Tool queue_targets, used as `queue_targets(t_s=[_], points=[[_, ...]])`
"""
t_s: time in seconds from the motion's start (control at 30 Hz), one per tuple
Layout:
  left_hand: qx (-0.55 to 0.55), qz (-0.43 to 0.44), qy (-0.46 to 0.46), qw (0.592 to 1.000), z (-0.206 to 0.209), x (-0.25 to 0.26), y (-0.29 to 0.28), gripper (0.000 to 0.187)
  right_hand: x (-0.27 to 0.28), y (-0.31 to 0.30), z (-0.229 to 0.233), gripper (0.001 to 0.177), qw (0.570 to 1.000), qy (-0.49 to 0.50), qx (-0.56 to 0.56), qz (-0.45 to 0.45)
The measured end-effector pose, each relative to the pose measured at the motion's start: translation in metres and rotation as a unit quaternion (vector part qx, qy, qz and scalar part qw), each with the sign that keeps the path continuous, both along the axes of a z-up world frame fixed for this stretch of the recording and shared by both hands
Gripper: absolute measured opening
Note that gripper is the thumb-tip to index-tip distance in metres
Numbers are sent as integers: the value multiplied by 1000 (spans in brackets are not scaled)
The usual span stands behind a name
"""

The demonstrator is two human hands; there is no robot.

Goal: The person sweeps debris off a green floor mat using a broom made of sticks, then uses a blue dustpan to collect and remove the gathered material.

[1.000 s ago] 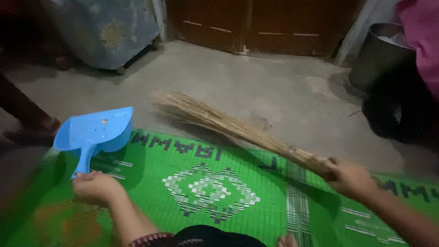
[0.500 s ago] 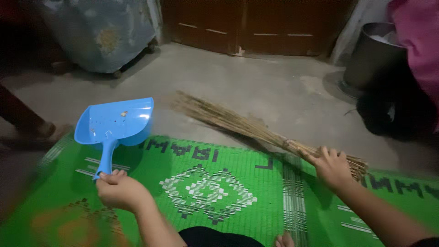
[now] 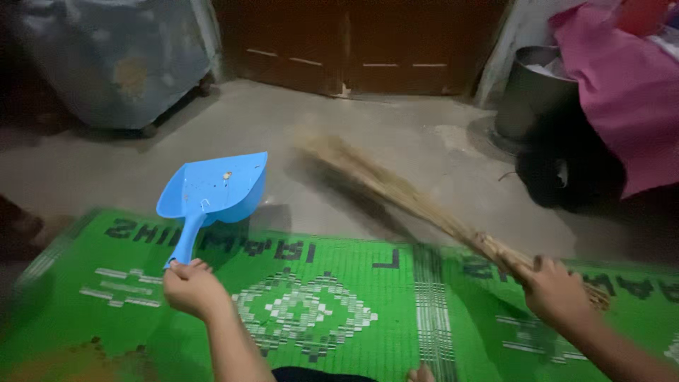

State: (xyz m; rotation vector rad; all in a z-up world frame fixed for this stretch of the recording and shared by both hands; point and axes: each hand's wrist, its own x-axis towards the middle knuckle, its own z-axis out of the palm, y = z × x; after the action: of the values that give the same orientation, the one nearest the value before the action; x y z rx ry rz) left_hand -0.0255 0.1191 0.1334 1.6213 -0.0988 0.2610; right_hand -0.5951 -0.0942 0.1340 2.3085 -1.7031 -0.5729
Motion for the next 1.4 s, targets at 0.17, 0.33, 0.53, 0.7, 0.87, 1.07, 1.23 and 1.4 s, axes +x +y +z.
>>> queue_targets(t_s=[0.17, 0.33, 0.53, 0.7, 0.87, 1.07, 1.23, 1.4], points=[[75, -26, -43, 996, -14, 19, -4, 37, -41, -5, -12, 81, 991, 102, 41, 82], [61, -138, -67, 986, -41, 46, -12, 37, -58, -27, -14, 80, 993, 110, 37, 17], [79, -223, 43, 971, -31, 40, -15, 31, -53, -51, -21, 75, 999, 47, 7, -22], [55, -294, -1, 954, -30, 38, -20, 36, -58, -58, -35, 71, 991, -125, 15, -54], [68, -304, 38, 950, -23, 30, -16, 36, -40, -61, -28, 62, 951, -251, 31, -176], [45, -332, 51, 941, -29, 34, -16, 37, -20, -74, -46, 89, 967, -171, 70, -177], [11, -354, 47, 934, -44, 43, -19, 35, 5, -96, -101, 108, 972, -125, 131, -147], [93, -291, 94, 948, -44, 40, -18, 35, 34, -103, -109, 85, 972, -216, 42, -83]])
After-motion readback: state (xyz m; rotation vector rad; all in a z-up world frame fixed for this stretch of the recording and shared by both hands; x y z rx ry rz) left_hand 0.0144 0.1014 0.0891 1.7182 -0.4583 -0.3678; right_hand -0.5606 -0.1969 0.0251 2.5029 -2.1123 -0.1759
